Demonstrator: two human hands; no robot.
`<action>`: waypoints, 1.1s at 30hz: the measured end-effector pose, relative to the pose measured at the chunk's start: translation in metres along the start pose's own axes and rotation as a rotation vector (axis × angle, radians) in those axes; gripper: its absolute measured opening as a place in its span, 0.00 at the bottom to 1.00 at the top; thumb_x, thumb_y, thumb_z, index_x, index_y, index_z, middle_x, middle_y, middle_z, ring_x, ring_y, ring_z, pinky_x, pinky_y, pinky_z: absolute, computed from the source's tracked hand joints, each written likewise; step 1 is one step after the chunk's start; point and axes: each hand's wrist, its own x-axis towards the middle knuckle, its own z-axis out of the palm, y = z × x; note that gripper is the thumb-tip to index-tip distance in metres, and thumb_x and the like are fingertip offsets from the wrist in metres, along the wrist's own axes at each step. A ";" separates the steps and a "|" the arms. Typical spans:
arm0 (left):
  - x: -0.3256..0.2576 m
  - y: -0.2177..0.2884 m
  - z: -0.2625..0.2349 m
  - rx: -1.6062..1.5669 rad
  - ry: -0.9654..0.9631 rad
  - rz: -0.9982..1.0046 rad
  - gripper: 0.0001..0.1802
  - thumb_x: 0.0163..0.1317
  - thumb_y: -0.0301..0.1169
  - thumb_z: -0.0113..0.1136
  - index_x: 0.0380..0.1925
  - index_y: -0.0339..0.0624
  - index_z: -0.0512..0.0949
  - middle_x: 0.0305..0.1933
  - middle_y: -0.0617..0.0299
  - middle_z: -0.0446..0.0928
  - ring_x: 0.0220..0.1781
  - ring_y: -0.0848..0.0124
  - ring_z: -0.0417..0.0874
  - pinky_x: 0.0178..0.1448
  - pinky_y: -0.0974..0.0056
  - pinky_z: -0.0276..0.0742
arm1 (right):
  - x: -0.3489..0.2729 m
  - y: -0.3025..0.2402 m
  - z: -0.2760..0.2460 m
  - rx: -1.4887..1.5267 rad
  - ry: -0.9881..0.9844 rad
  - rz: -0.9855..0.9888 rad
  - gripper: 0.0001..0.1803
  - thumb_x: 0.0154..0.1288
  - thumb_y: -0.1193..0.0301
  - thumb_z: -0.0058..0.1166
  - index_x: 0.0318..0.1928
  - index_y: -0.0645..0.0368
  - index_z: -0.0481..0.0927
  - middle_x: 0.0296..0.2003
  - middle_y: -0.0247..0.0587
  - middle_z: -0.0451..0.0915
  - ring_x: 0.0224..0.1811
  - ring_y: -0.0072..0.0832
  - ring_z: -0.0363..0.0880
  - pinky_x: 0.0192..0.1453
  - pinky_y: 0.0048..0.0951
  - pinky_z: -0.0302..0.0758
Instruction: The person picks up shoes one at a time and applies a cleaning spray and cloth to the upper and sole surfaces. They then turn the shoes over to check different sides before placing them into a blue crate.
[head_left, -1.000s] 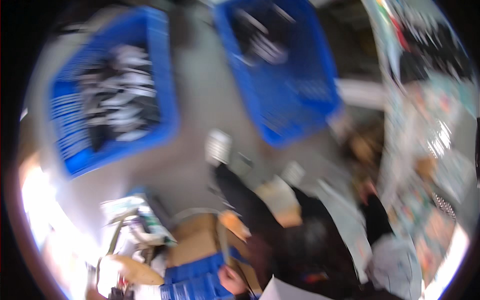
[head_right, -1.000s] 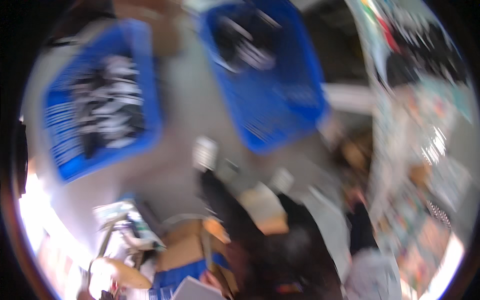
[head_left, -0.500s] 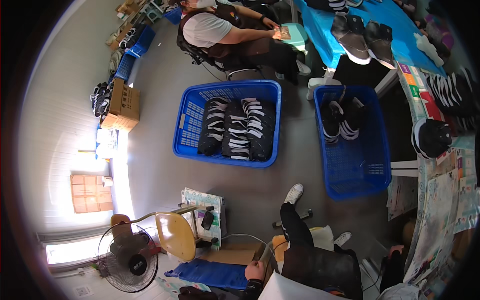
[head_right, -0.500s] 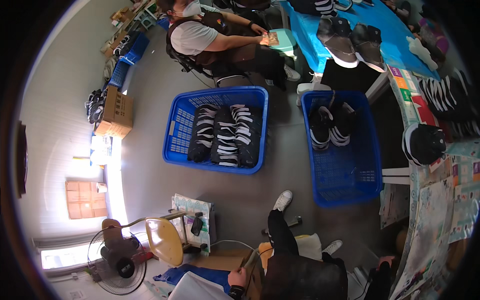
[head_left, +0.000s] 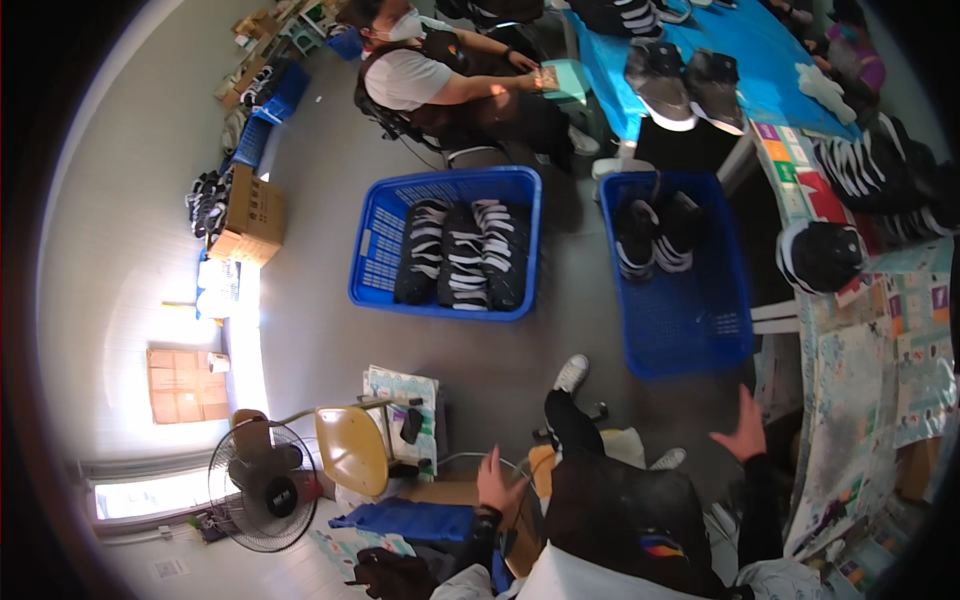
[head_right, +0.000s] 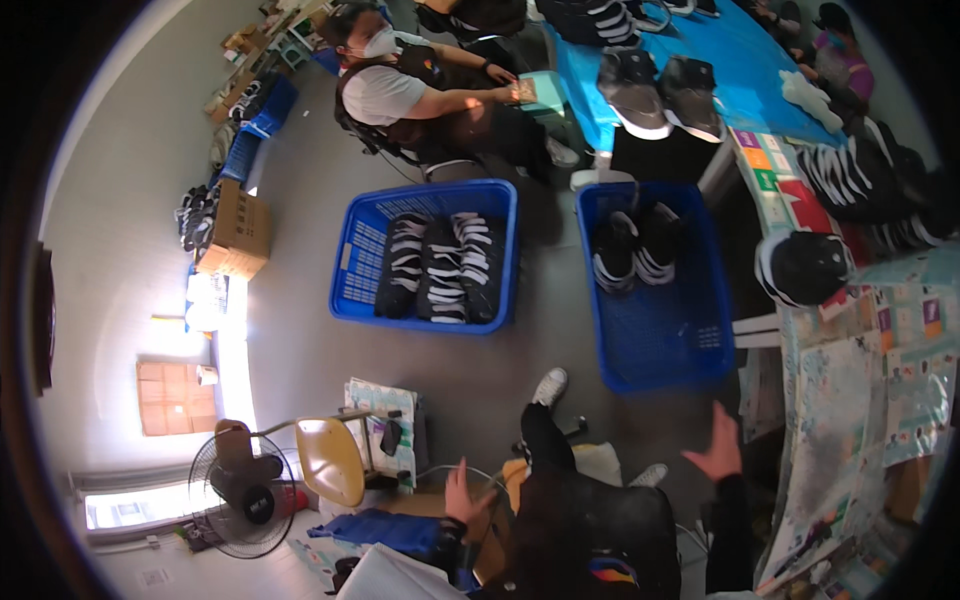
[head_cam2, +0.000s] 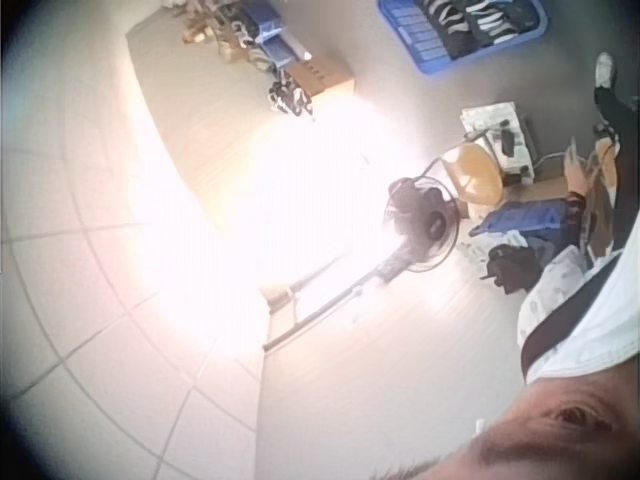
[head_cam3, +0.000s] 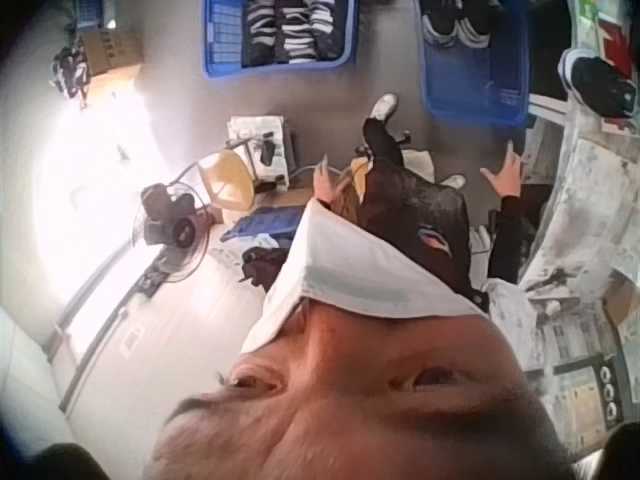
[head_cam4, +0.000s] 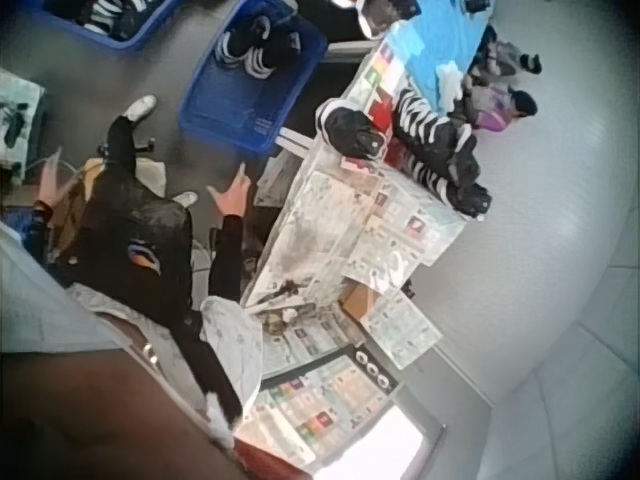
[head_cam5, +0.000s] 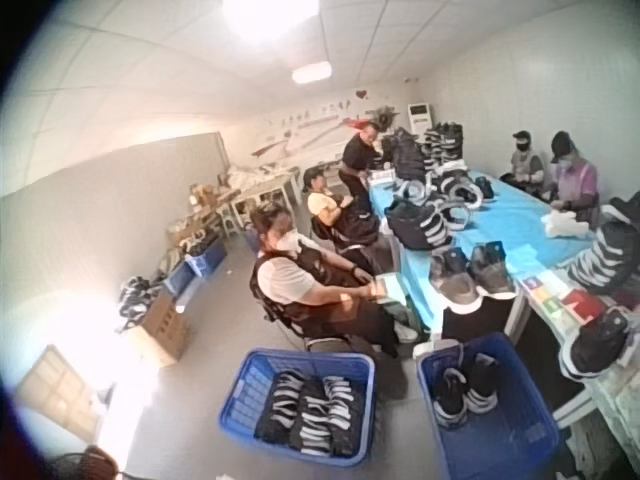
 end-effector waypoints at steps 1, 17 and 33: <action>0.043 0.065 -0.041 -0.020 0.027 0.262 0.60 0.43 0.46 0.79 0.74 0.41 0.57 0.63 0.39 0.67 0.63 0.42 0.68 0.68 0.44 0.65 | 0.020 -0.063 -0.038 0.074 0.019 -0.110 0.64 0.43 0.60 0.78 0.77 0.59 0.51 0.66 0.57 0.64 0.68 0.55 0.63 0.71 0.48 0.64; 0.086 0.368 -0.159 -0.104 0.097 1.180 0.49 0.40 0.36 0.82 0.67 0.49 0.71 0.49 0.54 0.70 0.49 0.56 0.73 0.55 0.56 0.72 | -0.025 -0.187 -0.178 -0.088 0.408 -0.814 0.41 0.49 0.68 0.73 0.66 0.45 0.73 0.42 0.40 0.65 0.35 0.34 0.69 0.37 0.33 0.72; 0.093 0.325 -0.123 0.340 -0.253 0.461 0.29 0.63 0.56 0.62 0.37 0.36 0.85 0.36 0.44 0.84 0.43 0.48 0.84 0.48 0.50 0.80 | -0.122 0.018 -0.080 -0.148 -0.012 0.036 0.09 0.67 0.66 0.56 0.43 0.55 0.83 0.37 0.46 0.82 0.44 0.47 0.80 0.48 0.48 0.78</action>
